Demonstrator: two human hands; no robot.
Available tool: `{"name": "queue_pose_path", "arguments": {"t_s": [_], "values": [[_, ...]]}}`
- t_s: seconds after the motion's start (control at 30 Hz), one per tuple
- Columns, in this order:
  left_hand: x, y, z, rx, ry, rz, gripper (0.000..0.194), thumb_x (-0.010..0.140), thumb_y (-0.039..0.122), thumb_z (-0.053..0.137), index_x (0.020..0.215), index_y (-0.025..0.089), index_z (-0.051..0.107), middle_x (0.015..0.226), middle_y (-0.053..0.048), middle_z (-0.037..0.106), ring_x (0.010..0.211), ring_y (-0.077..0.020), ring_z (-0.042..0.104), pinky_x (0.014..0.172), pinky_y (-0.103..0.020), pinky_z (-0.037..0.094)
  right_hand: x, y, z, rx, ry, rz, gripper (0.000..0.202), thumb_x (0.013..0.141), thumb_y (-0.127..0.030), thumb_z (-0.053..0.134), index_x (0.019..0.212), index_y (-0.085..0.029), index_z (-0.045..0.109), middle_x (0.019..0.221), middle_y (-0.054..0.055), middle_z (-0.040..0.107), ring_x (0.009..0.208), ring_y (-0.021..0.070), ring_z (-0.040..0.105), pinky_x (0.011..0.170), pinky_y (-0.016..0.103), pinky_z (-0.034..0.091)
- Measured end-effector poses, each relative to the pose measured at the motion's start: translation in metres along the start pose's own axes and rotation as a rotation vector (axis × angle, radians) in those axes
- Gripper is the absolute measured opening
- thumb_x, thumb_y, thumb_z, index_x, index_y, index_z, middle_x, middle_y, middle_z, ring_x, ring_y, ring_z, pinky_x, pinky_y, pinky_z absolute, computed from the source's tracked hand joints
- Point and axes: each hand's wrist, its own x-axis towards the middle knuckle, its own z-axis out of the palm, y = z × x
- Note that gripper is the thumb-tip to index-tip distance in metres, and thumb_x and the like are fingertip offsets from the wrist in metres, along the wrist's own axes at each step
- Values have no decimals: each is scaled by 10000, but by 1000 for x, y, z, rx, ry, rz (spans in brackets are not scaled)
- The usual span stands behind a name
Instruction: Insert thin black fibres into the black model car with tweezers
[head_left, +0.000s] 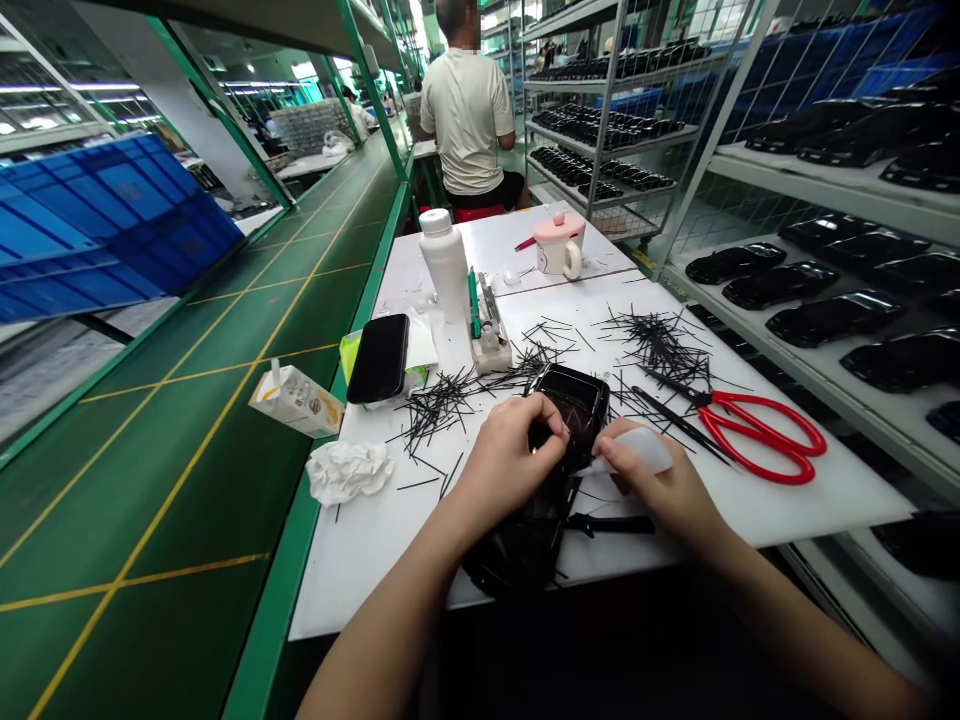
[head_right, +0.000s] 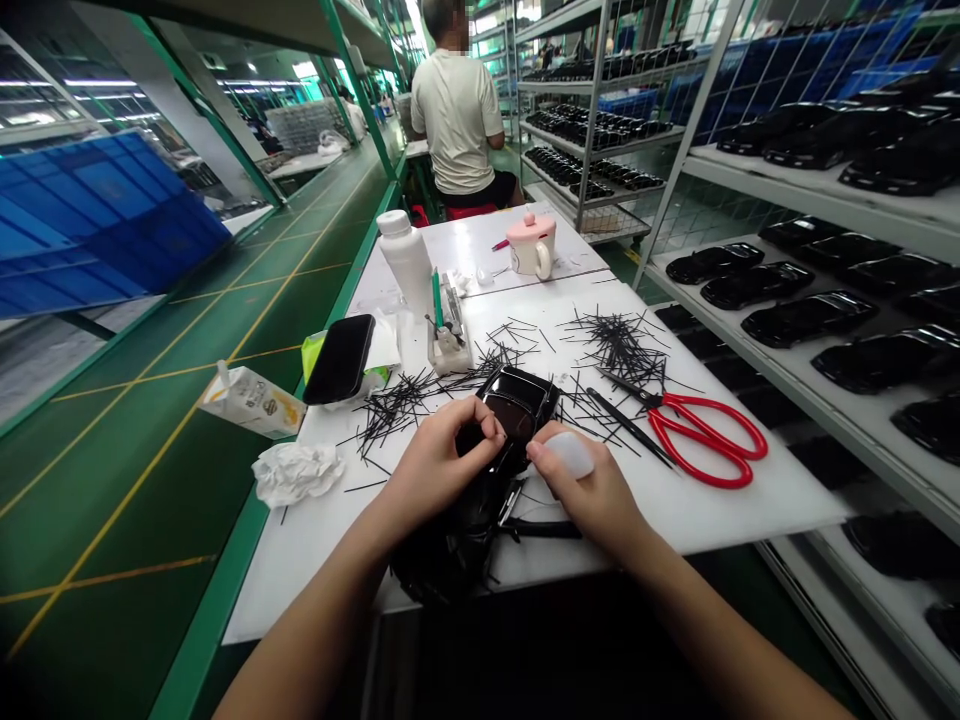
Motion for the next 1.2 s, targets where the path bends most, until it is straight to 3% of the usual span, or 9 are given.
{"name": "queue_pose_path", "arguments": {"t_s": [0.93,1.2], "values": [[-1,4,-2,33,-6,-6,102,835,166,568,761,221,525,855,15,652,869,-184,588,821,-305,415,-1,4,-1,-7,-27,-8,301,898,-474,557,772,-202,590,534,-49,445,504,124,398,498,256,312],[-1,3,-2,37,-6,-9,96,845,181,567,768,220,523,853,18,643,867,-179,581,819,-302,408,-2,3,-1,-13,31,-54,298,894,-464,559,758,-202,605,536,-47,468,511,125,421,513,257,336]]}}
